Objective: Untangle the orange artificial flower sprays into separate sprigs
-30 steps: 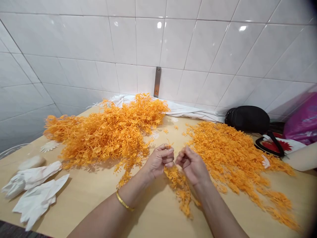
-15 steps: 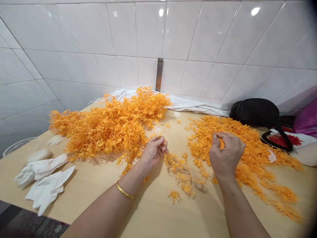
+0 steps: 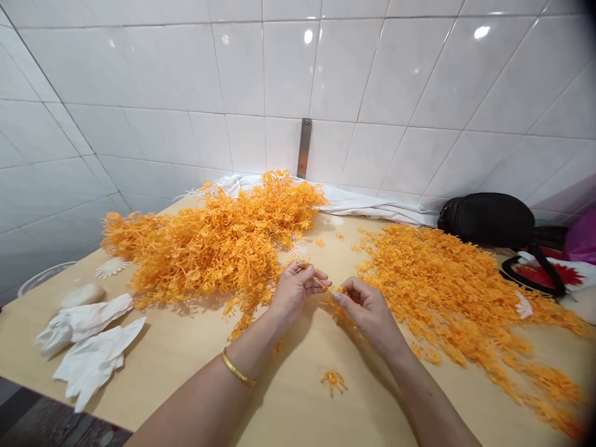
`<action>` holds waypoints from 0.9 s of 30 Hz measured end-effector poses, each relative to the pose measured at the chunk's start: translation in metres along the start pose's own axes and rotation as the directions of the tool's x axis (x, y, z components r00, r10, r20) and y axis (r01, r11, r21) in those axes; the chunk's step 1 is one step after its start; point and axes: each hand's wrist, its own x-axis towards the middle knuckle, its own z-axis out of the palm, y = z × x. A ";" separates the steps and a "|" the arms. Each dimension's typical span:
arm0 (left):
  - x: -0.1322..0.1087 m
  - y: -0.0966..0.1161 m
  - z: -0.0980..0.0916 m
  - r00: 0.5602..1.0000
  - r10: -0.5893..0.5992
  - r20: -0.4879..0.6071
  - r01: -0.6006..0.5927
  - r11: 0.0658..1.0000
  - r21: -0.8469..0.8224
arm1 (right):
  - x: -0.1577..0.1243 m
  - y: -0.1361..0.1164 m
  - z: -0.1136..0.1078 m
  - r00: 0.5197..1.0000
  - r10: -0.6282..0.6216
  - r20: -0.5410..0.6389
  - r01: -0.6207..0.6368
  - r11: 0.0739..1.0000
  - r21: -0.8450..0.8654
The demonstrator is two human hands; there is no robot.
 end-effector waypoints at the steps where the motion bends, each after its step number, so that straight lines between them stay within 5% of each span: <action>1: 0.000 -0.001 0.000 1.000 0.012 0.013 -0.012 0.999 0.039 | 0.001 0.000 -0.003 0.998 0.046 0.030 -0.050 0.991 0.126; 5: -0.003 0.000 0.003 0.998 -0.017 0.058 0.012 0.997 0.082 | 0.004 0.001 -0.009 0.990 0.116 0.084 -0.141 0.896 0.422; 8: -0.006 0.001 0.006 0.992 -0.110 0.066 0.106 0.992 0.065 | 0.004 0.001 -0.009 0.989 0.133 0.072 -0.151 0.854 0.498; 12: -0.010 -0.001 0.008 0.974 -0.183 0.137 0.144 0.956 0.255 | 0.005 0.002 -0.008 0.988 0.145 0.044 -0.148 0.850 0.505; 16: -0.009 -0.004 0.008 0.972 -0.101 0.211 0.013 0.924 0.382 | 0.007 0.005 -0.008 0.978 0.207 0.011 -0.177 0.808 0.562; 21: -0.008 -0.003 0.009 0.991 -0.001 0.132 -0.049 0.923 0.381 | 0.008 0.007 -0.010 0.951 0.308 -0.015 -0.214 0.693 0.689; 27: -0.008 -0.004 0.010 0.987 0.127 0.095 -0.153 0.915 0.374 | 0.007 0.004 -0.009 0.939 0.340 0.052 -0.307 0.759 0.575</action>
